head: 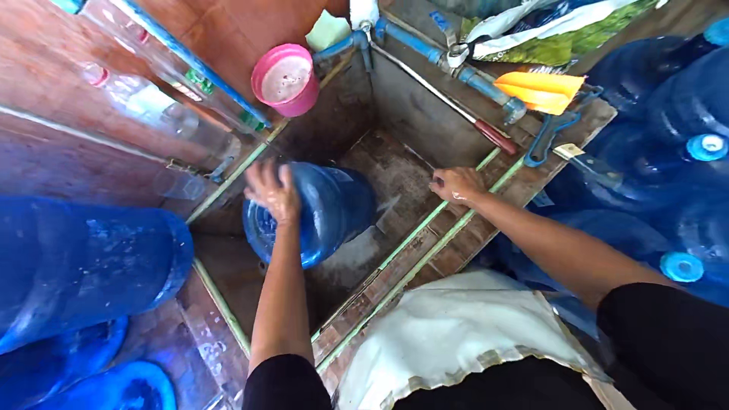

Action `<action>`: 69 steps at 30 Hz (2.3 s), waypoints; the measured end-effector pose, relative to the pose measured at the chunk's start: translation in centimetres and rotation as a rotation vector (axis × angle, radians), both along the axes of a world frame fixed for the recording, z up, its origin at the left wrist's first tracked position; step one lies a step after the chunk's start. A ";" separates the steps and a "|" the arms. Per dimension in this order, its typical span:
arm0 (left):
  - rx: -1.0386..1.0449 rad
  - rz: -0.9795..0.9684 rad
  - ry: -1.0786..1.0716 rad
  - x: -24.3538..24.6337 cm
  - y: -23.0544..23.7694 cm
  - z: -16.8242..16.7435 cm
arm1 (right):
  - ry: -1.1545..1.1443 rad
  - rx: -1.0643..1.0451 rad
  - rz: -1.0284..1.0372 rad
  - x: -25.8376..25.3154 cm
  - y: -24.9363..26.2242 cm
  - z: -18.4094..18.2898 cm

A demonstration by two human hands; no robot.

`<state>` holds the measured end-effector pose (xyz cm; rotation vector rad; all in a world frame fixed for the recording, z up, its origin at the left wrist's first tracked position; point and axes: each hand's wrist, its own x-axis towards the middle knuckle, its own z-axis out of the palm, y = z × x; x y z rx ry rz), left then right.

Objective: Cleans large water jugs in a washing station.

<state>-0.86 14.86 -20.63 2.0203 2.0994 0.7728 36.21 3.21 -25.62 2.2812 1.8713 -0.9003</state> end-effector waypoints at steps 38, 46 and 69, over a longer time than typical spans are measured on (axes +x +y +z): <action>-0.353 -0.608 0.066 14.5 -8.5 1.9 | 0.088 0.082 -0.132 -0.2 -0.3 1.1; -0.201 -0.440 -0.126 7.1 -15.1 1.2 | 0.392 0.828 0.463 -10.9 5.1 5.7; -0.339 0.083 -0.190 2.5 3.4 4.1 | 0.383 -0.379 0.444 -7.0 4.5 6.3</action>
